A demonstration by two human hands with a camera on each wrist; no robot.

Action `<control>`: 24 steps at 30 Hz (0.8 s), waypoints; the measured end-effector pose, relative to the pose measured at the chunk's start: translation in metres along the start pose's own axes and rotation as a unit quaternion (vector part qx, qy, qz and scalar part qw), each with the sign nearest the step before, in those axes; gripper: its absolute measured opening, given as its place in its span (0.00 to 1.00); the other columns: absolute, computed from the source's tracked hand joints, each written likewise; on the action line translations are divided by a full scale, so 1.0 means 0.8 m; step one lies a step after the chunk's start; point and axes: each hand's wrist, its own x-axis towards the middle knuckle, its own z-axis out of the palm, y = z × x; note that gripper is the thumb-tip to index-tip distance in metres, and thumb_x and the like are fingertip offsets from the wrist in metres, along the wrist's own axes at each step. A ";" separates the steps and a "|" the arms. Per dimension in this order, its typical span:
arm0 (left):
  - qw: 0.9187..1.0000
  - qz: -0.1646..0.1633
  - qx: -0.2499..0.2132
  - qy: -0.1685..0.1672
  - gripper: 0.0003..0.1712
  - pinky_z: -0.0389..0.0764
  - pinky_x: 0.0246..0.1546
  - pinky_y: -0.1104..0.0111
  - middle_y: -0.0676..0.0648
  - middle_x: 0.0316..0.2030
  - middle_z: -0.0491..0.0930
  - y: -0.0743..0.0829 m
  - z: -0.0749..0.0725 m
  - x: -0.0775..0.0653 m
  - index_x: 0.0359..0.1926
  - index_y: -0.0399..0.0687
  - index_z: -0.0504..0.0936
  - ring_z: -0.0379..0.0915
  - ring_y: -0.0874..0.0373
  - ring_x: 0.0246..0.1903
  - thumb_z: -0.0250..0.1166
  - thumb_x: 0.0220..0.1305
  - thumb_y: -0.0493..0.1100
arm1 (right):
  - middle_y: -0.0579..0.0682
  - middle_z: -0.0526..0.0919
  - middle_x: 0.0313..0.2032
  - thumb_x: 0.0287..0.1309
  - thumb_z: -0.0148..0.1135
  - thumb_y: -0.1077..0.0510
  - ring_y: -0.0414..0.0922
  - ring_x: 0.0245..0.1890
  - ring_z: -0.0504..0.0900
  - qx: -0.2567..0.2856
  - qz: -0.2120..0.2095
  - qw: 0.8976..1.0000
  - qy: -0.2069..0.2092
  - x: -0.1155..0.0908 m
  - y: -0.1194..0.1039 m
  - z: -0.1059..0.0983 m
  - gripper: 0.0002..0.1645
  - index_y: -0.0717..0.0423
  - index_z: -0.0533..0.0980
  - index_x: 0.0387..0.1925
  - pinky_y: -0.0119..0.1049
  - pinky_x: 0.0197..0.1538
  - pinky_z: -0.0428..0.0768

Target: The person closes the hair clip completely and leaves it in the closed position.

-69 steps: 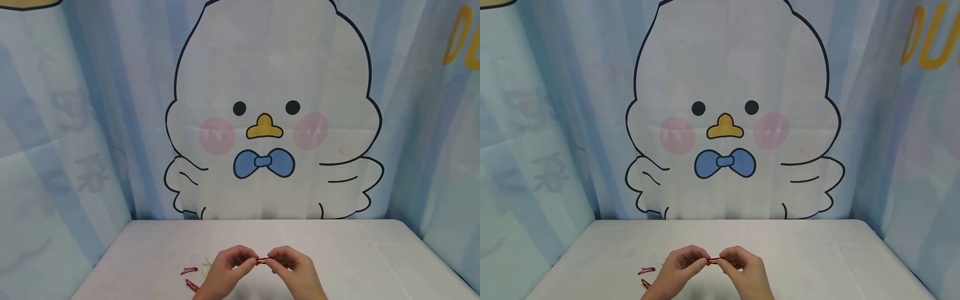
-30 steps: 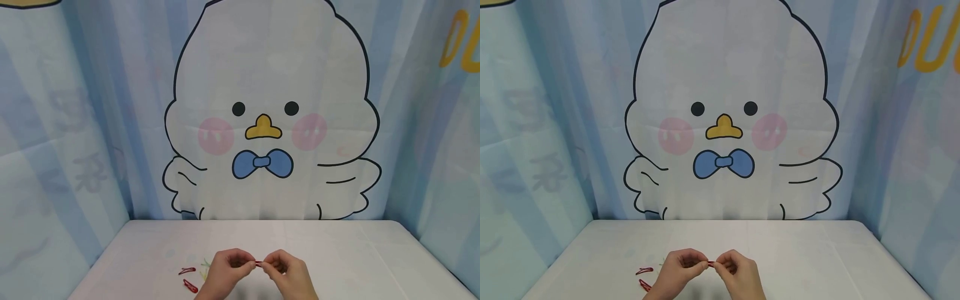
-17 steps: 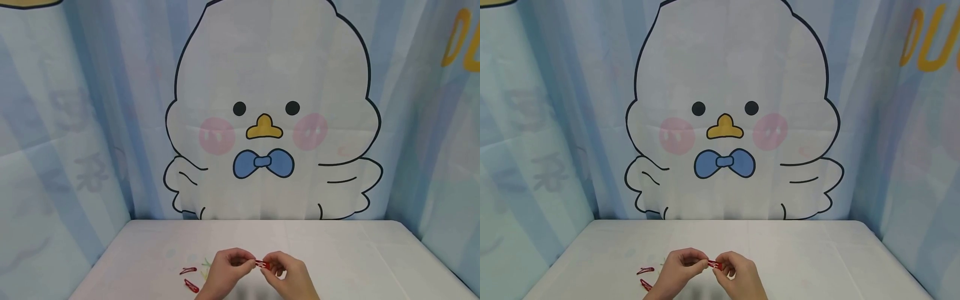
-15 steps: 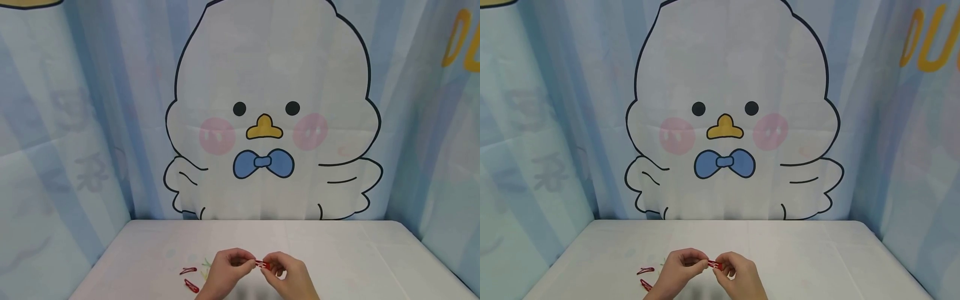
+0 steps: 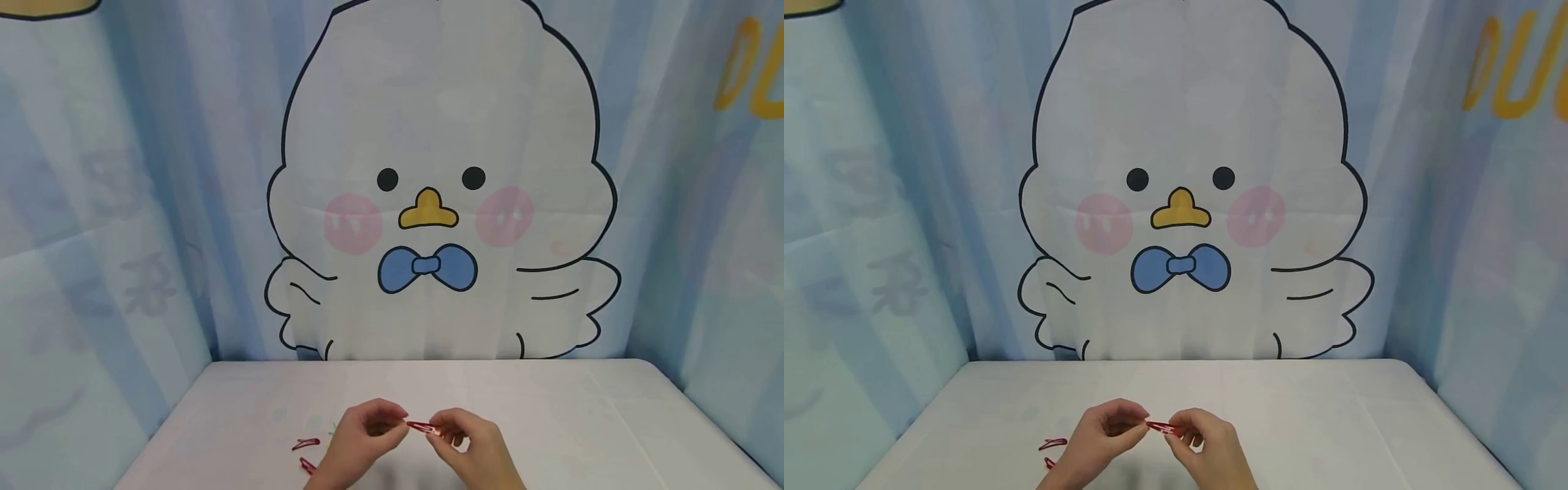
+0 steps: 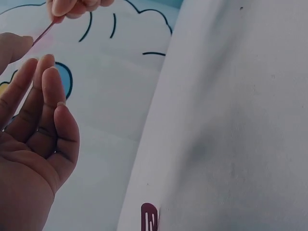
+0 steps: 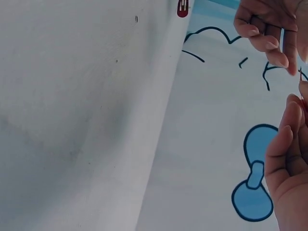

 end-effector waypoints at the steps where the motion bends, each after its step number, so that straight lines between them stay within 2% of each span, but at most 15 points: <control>1: 1.000 -0.002 0.005 0.003 0.11 0.81 0.40 0.66 0.48 0.37 0.85 0.000 -0.004 -0.001 0.46 0.40 0.85 0.80 0.54 0.36 0.70 0.64 0.40 | 0.38 0.82 0.29 0.52 0.76 0.65 0.33 0.26 0.76 0.001 0.004 1.000 -0.006 0.000 0.000 0.000 0.09 0.53 0.82 0.34 0.32 0.30 0.80; 5: 1.000 -0.001 0.027 0.005 0.12 0.81 0.40 0.67 0.49 0.37 0.84 0.001 -0.017 -0.003 0.47 0.41 0.85 0.79 0.54 0.36 0.70 0.64 0.40 | 0.39 0.83 0.30 0.54 0.75 0.65 0.33 0.26 0.76 -0.004 -0.007 1.000 -0.009 0.001 0.006 -0.002 0.09 0.52 0.83 0.35 0.32 0.31 0.80; 12: 0.998 0.002 0.059 0.014 0.15 0.79 0.40 0.68 0.48 0.40 0.84 -0.001 -0.041 -0.007 0.48 0.41 0.84 0.77 0.54 0.37 0.72 0.63 0.42 | 0.37 0.82 0.31 0.53 0.75 0.67 0.33 0.26 0.77 -0.007 -0.088 0.996 0.014 0.002 0.023 -0.009 0.13 0.48 0.82 0.35 0.32 0.29 0.79; 15: 0.998 -0.005 0.064 0.014 0.16 0.79 0.40 0.67 0.46 0.43 0.83 -0.003 -0.054 -0.010 0.49 0.42 0.83 0.78 0.54 0.38 0.72 0.63 0.43 | 0.34 0.81 0.30 0.50 0.75 0.69 0.32 0.26 0.76 -0.013 -0.106 0.994 0.021 0.004 0.029 -0.013 0.16 0.46 0.82 0.35 0.31 0.28 0.78; 19: 0.997 -0.013 0.074 0.013 0.17 0.79 0.40 0.66 0.44 0.45 0.82 -0.006 -0.072 -0.015 0.50 0.41 0.82 0.77 0.54 0.39 0.71 0.64 0.44 | 0.31 0.79 0.29 0.49 0.76 0.69 0.32 0.25 0.75 -0.028 -0.090 0.995 0.017 0.006 0.036 -0.020 0.17 0.45 0.81 0.35 0.32 0.28 0.76; 24: 0.995 -0.025 0.092 0.012 0.18 0.78 0.41 0.66 0.43 0.45 0.82 -0.010 -0.093 -0.020 0.53 0.38 0.80 0.77 0.53 0.39 0.69 0.66 0.43 | 0.33 0.78 0.28 0.52 0.75 0.65 0.34 0.26 0.74 -0.032 -0.009 0.999 -0.007 0.008 0.043 -0.028 0.13 0.46 0.82 0.35 0.32 0.30 0.76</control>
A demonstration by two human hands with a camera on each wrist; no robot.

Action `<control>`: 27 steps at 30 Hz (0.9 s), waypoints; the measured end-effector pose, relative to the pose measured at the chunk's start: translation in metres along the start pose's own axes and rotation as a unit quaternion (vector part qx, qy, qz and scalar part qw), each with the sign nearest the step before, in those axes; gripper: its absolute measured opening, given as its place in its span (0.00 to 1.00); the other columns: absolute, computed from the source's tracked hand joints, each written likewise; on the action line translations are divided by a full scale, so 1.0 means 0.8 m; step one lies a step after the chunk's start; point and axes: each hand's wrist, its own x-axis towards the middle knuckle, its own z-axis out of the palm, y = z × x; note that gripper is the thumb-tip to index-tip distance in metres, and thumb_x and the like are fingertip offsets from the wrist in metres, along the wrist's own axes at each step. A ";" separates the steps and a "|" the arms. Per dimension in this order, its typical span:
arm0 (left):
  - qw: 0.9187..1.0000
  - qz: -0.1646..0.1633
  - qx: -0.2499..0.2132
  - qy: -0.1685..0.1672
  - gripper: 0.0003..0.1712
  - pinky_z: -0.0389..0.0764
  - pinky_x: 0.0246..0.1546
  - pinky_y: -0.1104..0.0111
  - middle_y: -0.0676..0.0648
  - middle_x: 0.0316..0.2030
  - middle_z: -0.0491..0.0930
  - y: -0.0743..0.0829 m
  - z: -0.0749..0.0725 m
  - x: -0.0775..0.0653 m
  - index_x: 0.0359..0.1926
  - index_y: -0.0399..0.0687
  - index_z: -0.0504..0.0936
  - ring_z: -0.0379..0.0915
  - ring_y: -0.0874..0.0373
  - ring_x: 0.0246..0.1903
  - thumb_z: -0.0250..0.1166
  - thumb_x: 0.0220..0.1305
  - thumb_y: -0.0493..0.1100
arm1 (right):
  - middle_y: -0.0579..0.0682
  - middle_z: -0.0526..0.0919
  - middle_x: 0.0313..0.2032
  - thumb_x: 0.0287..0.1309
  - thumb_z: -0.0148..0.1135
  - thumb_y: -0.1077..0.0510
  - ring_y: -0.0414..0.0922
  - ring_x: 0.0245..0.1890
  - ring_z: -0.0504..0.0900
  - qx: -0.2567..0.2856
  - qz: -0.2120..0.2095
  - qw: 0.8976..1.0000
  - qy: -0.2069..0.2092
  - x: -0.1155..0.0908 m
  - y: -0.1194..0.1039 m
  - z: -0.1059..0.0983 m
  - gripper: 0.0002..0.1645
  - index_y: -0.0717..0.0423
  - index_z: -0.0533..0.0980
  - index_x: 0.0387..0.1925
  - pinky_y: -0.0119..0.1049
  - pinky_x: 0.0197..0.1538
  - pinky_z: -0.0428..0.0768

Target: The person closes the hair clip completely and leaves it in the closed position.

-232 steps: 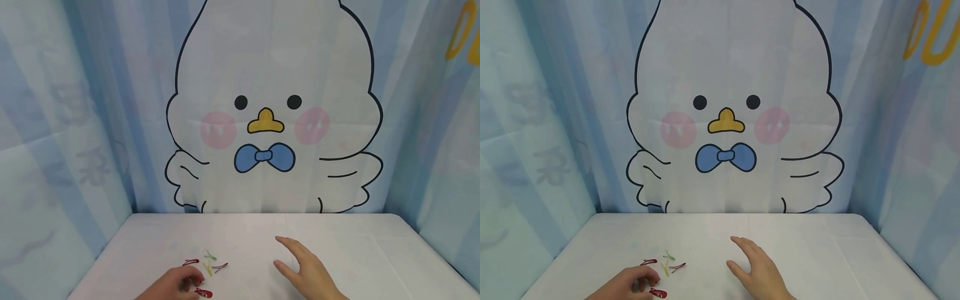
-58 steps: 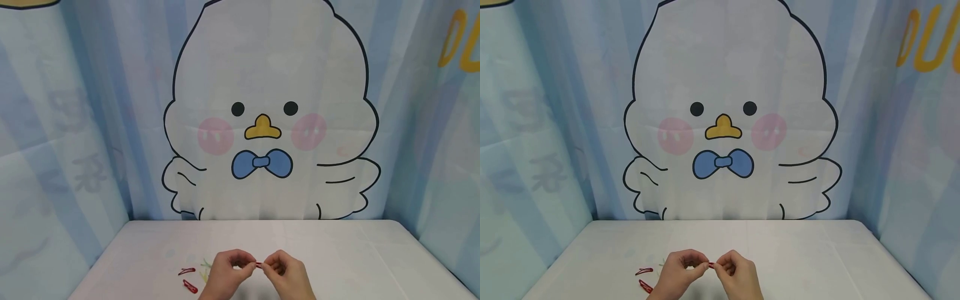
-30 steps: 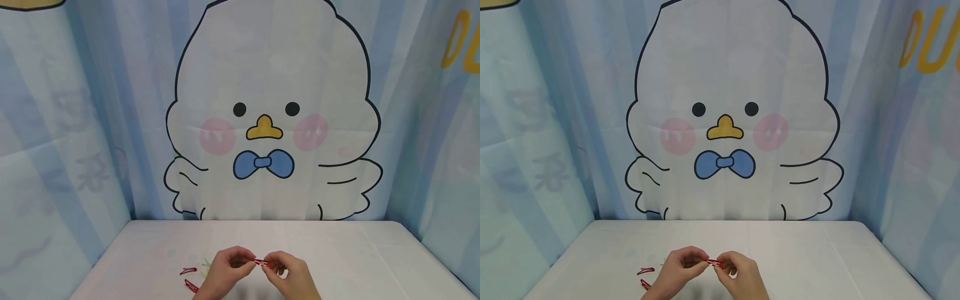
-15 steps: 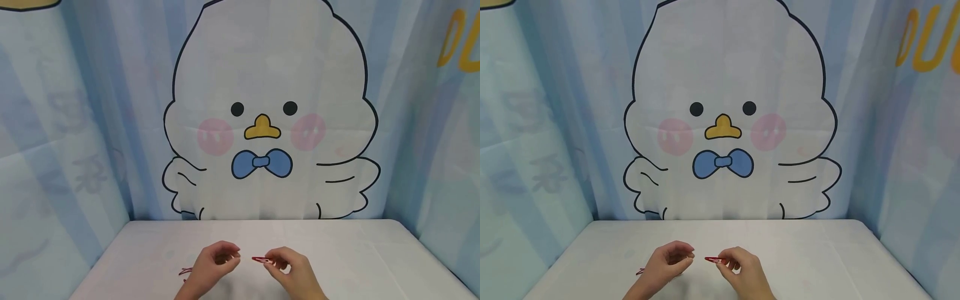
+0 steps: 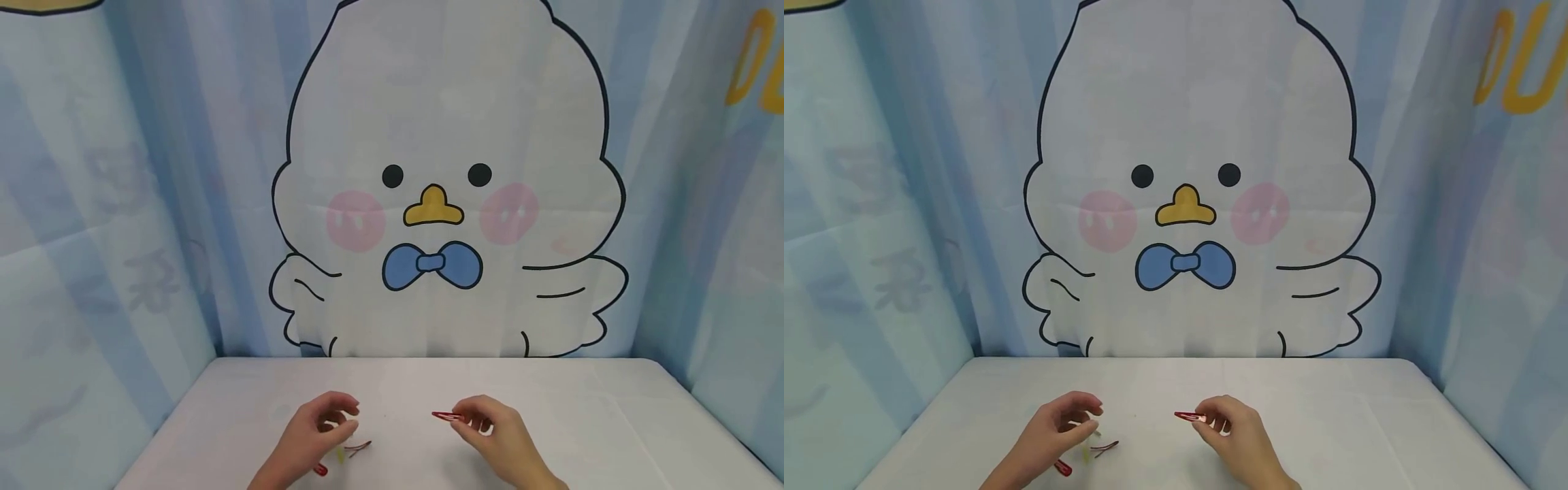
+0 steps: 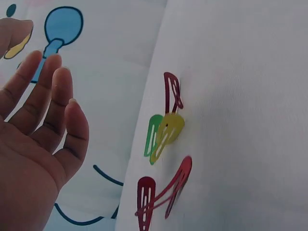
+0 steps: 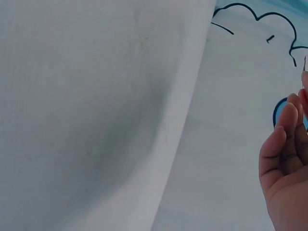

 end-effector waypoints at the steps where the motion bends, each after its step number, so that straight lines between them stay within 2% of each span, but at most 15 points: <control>1: 1.000 -0.003 0.004 0.000 0.19 0.78 0.41 0.66 0.43 0.45 0.83 -0.001 -0.003 0.000 0.53 0.38 0.79 0.76 0.53 0.39 0.69 0.66 0.42 | 0.34 0.77 0.27 0.53 0.75 0.64 0.34 0.26 0.74 0.001 0.020 1.000 -0.006 0.000 0.002 -0.002 0.11 0.47 0.82 0.35 0.32 0.30 0.75; 5: 0.999 -0.009 0.034 0.004 0.18 0.78 0.40 0.65 0.45 0.43 0.83 -0.006 -0.016 -0.003 0.54 0.37 0.79 0.76 0.54 0.38 0.68 0.66 0.41 | 0.38 0.77 0.26 0.54 0.75 0.61 0.36 0.26 0.73 0.004 0.099 0.995 -0.030 0.004 0.009 -0.011 0.09 0.49 0.82 0.35 0.31 0.31 0.75; 8: 0.998 -0.015 0.054 0.007 0.19 0.78 0.39 0.64 0.47 0.41 0.82 -0.012 -0.027 -0.006 0.54 0.36 0.79 0.75 0.54 0.37 0.69 0.66 0.40 | 0.40 0.77 0.26 0.54 0.75 0.61 0.37 0.26 0.73 0.000 0.122 0.992 -0.043 0.006 0.015 -0.017 0.09 0.49 0.83 0.35 0.31 0.31 0.73; 15: 0.997 -0.033 0.074 -0.008 0.18 0.79 0.42 0.64 0.47 0.39 0.82 -0.027 -0.049 -0.013 0.52 0.35 0.79 0.76 0.53 0.37 0.69 0.65 0.40 | 0.41 0.77 0.26 0.55 0.75 0.59 0.37 0.26 0.73 -0.007 0.136 0.988 -0.069 0.012 0.036 -0.026 0.08 0.48 0.83 0.36 0.31 0.31 0.73; 18: 0.997 -0.032 0.073 -0.015 0.18 0.79 0.41 0.64 0.47 0.39 0.82 -0.033 -0.054 -0.015 0.52 0.35 0.79 0.76 0.52 0.36 0.69 0.65 0.39 | 0.41 0.77 0.26 0.55 0.75 0.58 0.37 0.27 0.74 -0.008 0.140 0.987 -0.081 0.012 0.045 -0.028 0.08 0.48 0.83 0.36 0.31 0.31 0.73; 23: 0.997 -0.035 0.070 -0.025 0.16 0.79 0.40 0.64 0.48 0.38 0.82 -0.037 -0.060 -0.019 0.51 0.35 0.80 0.76 0.52 0.36 0.69 0.65 0.39 | 0.41 0.78 0.26 0.55 0.75 0.58 0.37 0.26 0.74 -0.007 0.122 0.988 -0.097 0.014 0.053 -0.032 0.07 0.49 0.83 0.36 0.31 0.31 0.74; 27: 0.996 -0.041 0.066 -0.044 0.16 0.79 0.40 0.64 0.47 0.38 0.82 -0.037 -0.064 -0.021 0.50 0.34 0.80 0.76 0.52 0.36 0.68 0.65 0.39 | 0.42 0.78 0.26 0.56 0.75 0.57 0.38 0.27 0.74 -0.014 0.140 0.983 -0.116 0.017 0.058 -0.036 0.07 0.49 0.83 0.35 0.31 0.31 0.74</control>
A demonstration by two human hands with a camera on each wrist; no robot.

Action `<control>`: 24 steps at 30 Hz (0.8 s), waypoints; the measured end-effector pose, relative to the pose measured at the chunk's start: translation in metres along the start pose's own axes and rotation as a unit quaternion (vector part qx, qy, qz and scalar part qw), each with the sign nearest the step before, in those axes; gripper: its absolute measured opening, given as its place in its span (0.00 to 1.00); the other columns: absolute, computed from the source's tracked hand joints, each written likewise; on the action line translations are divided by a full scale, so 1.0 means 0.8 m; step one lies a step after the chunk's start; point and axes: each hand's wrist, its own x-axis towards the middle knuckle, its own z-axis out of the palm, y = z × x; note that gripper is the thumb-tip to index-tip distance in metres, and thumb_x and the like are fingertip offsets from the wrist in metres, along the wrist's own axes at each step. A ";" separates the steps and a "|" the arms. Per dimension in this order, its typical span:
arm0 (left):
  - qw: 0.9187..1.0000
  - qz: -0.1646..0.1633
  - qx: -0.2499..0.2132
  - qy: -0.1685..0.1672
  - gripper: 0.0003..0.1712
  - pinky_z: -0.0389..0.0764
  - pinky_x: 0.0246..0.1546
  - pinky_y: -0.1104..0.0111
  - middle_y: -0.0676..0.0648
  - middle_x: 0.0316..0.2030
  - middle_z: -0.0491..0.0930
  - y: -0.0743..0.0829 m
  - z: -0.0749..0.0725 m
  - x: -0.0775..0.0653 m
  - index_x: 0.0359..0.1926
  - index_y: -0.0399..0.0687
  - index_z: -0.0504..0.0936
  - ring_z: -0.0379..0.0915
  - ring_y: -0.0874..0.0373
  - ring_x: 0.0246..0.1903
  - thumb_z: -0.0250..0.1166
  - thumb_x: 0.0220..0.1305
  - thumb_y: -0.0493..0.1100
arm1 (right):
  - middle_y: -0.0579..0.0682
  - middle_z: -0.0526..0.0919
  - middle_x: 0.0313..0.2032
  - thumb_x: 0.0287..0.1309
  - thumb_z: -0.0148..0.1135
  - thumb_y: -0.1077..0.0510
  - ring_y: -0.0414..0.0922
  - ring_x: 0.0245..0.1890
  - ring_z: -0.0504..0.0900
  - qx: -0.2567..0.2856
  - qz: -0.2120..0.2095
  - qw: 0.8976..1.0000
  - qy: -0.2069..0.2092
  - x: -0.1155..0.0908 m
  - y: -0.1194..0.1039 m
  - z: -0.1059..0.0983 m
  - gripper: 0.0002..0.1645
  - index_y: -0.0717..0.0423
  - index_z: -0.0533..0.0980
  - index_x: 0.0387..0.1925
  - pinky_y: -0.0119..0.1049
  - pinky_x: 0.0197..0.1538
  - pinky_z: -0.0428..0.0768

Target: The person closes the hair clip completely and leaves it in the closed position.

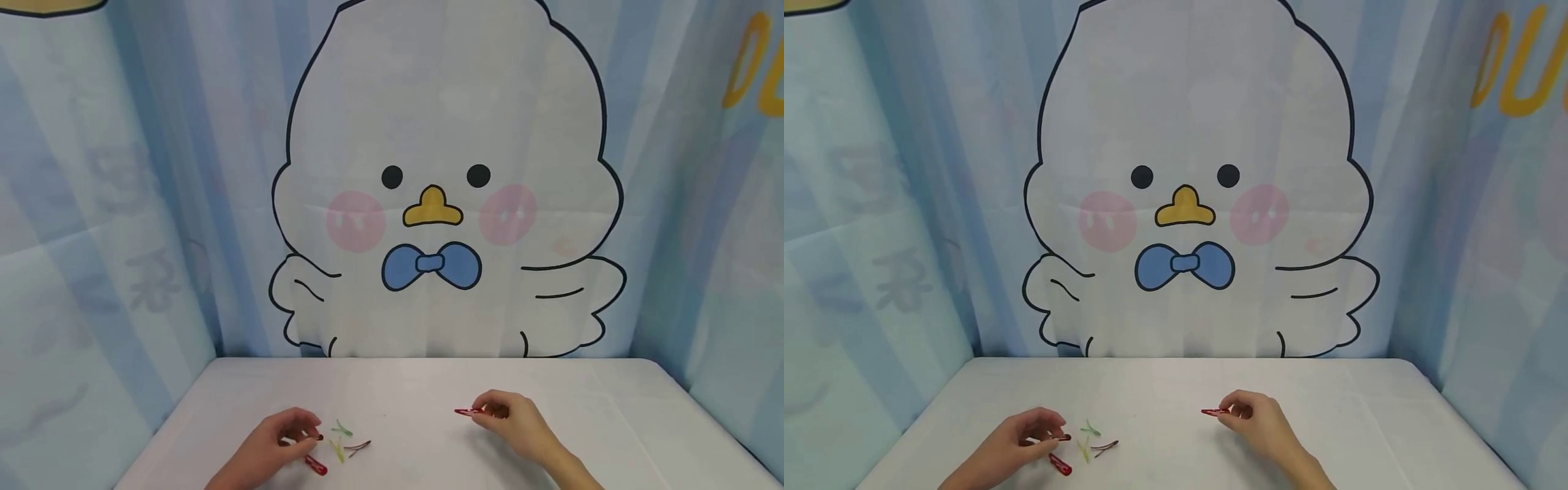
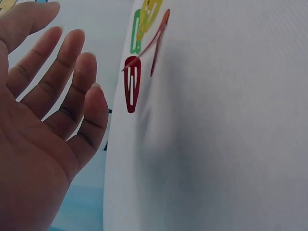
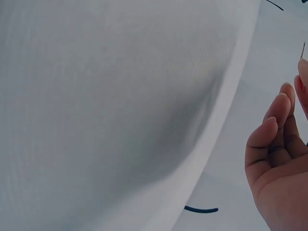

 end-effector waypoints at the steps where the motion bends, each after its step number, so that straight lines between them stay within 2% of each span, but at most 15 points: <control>1: 1.000 -0.003 -0.002 -0.006 0.15 0.79 0.40 0.63 0.47 0.38 0.82 0.000 -0.001 0.000 0.50 0.34 0.80 0.76 0.52 0.36 0.68 0.65 0.39 | 0.43 0.77 0.26 0.56 0.75 0.57 0.38 0.27 0.74 -0.002 0.003 1.000 -0.004 0.001 0.002 -0.001 0.07 0.49 0.83 0.35 0.31 0.31 0.74; 5: 0.999 -0.018 -0.004 -0.030 0.14 0.80 0.40 0.62 0.47 0.39 0.82 -0.002 -0.004 -0.002 0.49 0.35 0.80 0.75 0.52 0.37 0.67 0.66 0.39 | 0.43 0.77 0.25 0.55 0.75 0.56 0.38 0.26 0.74 -0.008 0.006 1.000 -0.018 0.004 0.009 -0.005 0.07 0.50 0.83 0.34 0.31 0.30 0.72; 11: 0.998 -0.021 -0.006 -0.056 0.12 0.78 0.40 0.61 0.46 0.40 0.81 -0.009 -0.010 -0.003 0.48 0.36 0.81 0.74 0.51 0.37 0.67 0.67 0.38 | 0.43 0.77 0.25 0.55 0.75 0.56 0.38 0.26 0.72 -0.021 0.003 0.998 -0.054 0.007 0.021 -0.009 0.06 0.50 0.83 0.32 0.32 0.29 0.70; 17: 0.997 -0.048 0.000 -0.055 0.10 0.78 0.40 0.62 0.47 0.40 0.81 -0.017 -0.013 -0.003 0.47 0.38 0.83 0.72 0.52 0.36 0.66 0.66 0.36 | 0.43 0.76 0.26 0.54 0.75 0.58 0.42 0.27 0.72 -0.047 0.013 0.994 -0.094 0.008 0.030 -0.009 0.06 0.50 0.82 0.31 0.34 0.31 0.70; 21: 0.996 -0.058 0.005 -0.061 0.10 0.77 0.40 0.63 0.48 0.37 0.80 -0.019 -0.014 -0.004 0.47 0.38 0.83 0.72 0.53 0.35 0.66 0.64 0.34 | 0.44 0.76 0.26 0.54 0.75 0.59 0.44 0.28 0.72 -0.060 0.036 0.993 -0.091 0.008 0.031 -0.007 0.07 0.50 0.81 0.30 0.36 0.33 0.70; 24: 0.996 -0.054 0.011 -0.066 0.10 0.77 0.39 0.63 0.48 0.37 0.79 -0.019 -0.015 -0.005 0.46 0.38 0.82 0.72 0.53 0.34 0.66 0.63 0.34 | 0.43 0.76 0.25 0.54 0.75 0.60 0.44 0.28 0.72 -0.074 0.034 0.993 -0.083 0.008 0.030 -0.006 0.07 0.50 0.81 0.30 0.37 0.33 0.70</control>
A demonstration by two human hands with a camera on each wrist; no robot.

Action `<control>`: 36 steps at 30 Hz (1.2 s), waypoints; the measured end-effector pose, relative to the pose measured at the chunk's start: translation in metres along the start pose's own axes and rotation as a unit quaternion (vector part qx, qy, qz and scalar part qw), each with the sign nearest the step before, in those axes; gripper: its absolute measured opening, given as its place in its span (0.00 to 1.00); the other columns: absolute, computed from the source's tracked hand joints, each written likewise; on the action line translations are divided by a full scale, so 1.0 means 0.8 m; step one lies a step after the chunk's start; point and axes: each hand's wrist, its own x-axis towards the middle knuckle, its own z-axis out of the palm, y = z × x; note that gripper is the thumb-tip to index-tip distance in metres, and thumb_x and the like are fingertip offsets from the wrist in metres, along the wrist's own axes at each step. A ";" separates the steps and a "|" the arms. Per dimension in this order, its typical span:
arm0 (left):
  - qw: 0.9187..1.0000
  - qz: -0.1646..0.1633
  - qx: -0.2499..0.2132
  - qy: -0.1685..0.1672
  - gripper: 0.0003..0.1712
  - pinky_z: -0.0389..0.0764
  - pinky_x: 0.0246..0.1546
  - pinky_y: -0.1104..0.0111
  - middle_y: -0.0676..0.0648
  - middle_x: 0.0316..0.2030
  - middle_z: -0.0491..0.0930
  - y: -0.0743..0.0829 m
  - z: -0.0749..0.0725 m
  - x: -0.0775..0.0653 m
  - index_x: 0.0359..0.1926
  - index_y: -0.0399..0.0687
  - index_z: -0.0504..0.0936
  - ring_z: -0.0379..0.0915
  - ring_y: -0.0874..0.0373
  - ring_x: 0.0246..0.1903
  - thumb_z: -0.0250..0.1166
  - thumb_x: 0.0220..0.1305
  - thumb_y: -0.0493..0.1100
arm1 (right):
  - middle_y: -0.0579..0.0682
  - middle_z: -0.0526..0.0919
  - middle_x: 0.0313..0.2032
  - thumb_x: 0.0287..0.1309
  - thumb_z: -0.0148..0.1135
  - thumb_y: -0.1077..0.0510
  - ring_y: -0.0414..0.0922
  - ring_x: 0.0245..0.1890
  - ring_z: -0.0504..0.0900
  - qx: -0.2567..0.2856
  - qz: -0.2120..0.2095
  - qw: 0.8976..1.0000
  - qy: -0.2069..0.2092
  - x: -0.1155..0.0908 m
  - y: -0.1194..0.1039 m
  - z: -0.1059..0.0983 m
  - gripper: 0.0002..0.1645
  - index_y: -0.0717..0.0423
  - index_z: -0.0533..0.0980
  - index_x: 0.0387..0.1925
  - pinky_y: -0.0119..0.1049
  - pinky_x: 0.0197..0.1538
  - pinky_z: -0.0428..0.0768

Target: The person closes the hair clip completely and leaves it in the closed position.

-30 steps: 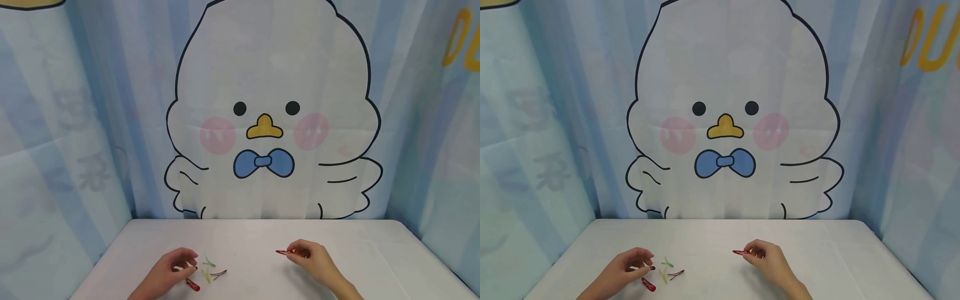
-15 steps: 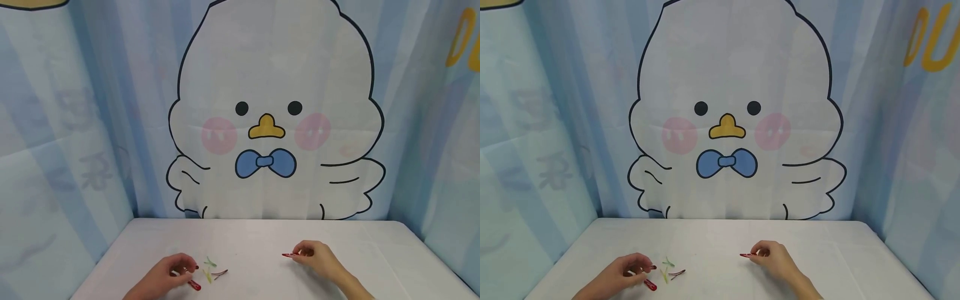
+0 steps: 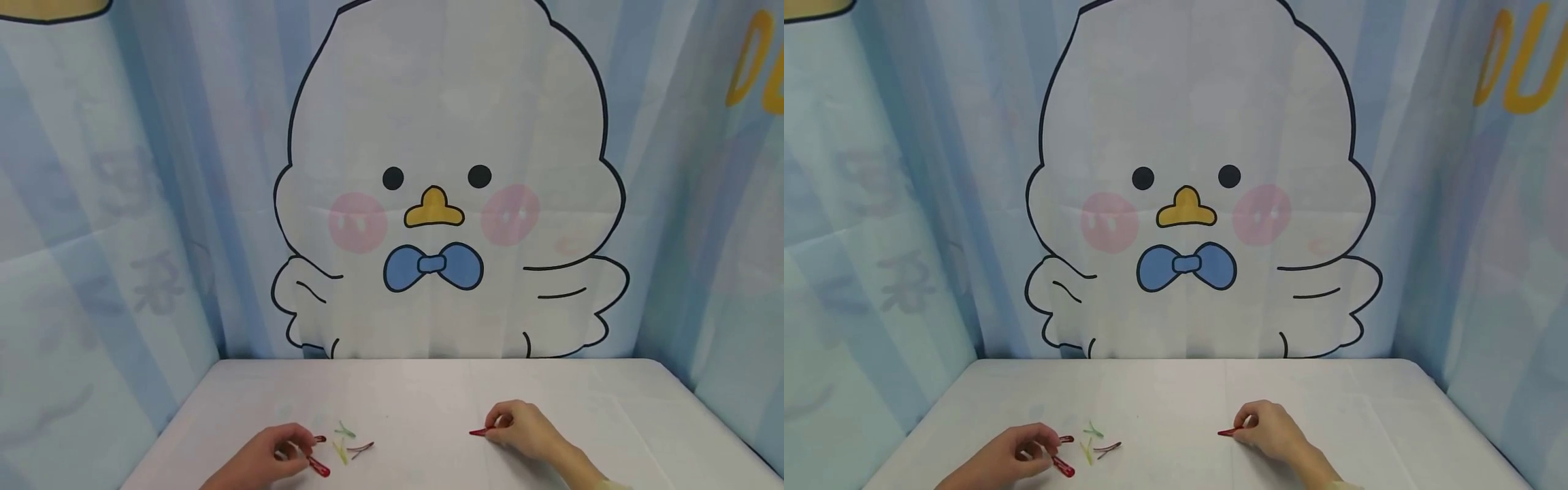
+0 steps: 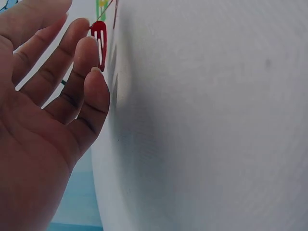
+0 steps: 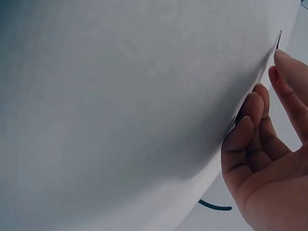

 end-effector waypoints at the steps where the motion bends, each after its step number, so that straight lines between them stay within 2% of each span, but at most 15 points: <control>1: 1.000 0.004 0.004 0.000 0.10 0.76 0.39 0.63 0.48 0.37 0.79 0.000 0.000 0.000 0.46 0.38 0.82 0.72 0.53 0.35 0.66 0.63 0.33 | 0.43 0.76 0.25 0.53 0.75 0.60 0.44 0.28 0.72 -0.004 -0.004 1.000 0.002 0.000 0.000 0.000 0.07 0.50 0.81 0.31 0.37 0.32 0.70; 5: 1.000 0.009 0.007 0.010 0.10 0.76 0.39 0.61 0.49 0.38 0.80 0.004 -0.001 0.002 0.46 0.39 0.82 0.72 0.52 0.35 0.66 0.63 0.33 | 0.42 0.76 0.24 0.52 0.75 0.60 0.43 0.27 0.71 -0.016 -0.008 1.000 0.009 -0.001 -0.001 -0.002 0.08 0.50 0.81 0.31 0.37 0.32 0.69; 9: 1.000 0.007 0.010 0.019 0.11 0.77 0.40 0.60 0.48 0.39 0.80 0.008 0.000 0.003 0.46 0.38 0.82 0.73 0.52 0.36 0.66 0.62 0.33 | 0.43 0.75 0.25 0.52 0.75 0.59 0.43 0.27 0.72 -0.016 0.012 1.000 0.017 -0.003 -0.003 -0.004 0.08 0.50 0.81 0.32 0.37 0.32 0.70; 15: 0.999 -0.011 0.036 0.038 0.09 0.77 0.38 0.62 0.50 0.36 0.79 0.002 0.004 0.003 0.44 0.40 0.83 0.72 0.54 0.34 0.69 0.62 0.34 | 0.45 0.76 0.26 0.54 0.75 0.58 0.44 0.28 0.72 0.005 0.044 0.999 0.025 -0.006 -0.010 -0.010 0.08 0.51 0.82 0.34 0.38 0.31 0.72; 21: 0.997 0.000 0.057 0.042 0.07 0.75 0.36 0.63 0.51 0.33 0.79 0.001 0.004 0.005 0.41 0.41 0.83 0.72 0.54 0.33 0.69 0.61 0.34 | 0.45 0.76 0.26 0.54 0.75 0.57 0.44 0.29 0.72 0.023 0.059 0.997 0.034 -0.008 -0.018 -0.015 0.09 0.52 0.83 0.36 0.37 0.32 0.72; 28: 0.996 -0.002 0.069 0.049 0.04 0.74 0.34 0.66 0.51 0.29 0.77 0.001 0.007 0.007 0.37 0.43 0.84 0.70 0.55 0.31 0.69 0.60 0.34 | 0.45 0.77 0.26 0.56 0.74 0.56 0.45 0.29 0.74 0.044 0.028 0.998 0.034 -0.014 -0.023 -0.017 0.09 0.54 0.83 0.37 0.35 0.31 0.72; 36: 0.998 -0.010 0.050 0.042 0.02 0.78 0.39 0.62 0.50 0.30 0.79 0.000 0.012 0.008 0.36 0.41 0.85 0.72 0.55 0.33 0.69 0.61 0.33 | 0.44 0.78 0.27 0.58 0.72 0.55 0.44 0.28 0.75 0.067 0.002 0.997 0.024 -0.020 -0.026 -0.015 0.09 0.55 0.83 0.38 0.34 0.31 0.72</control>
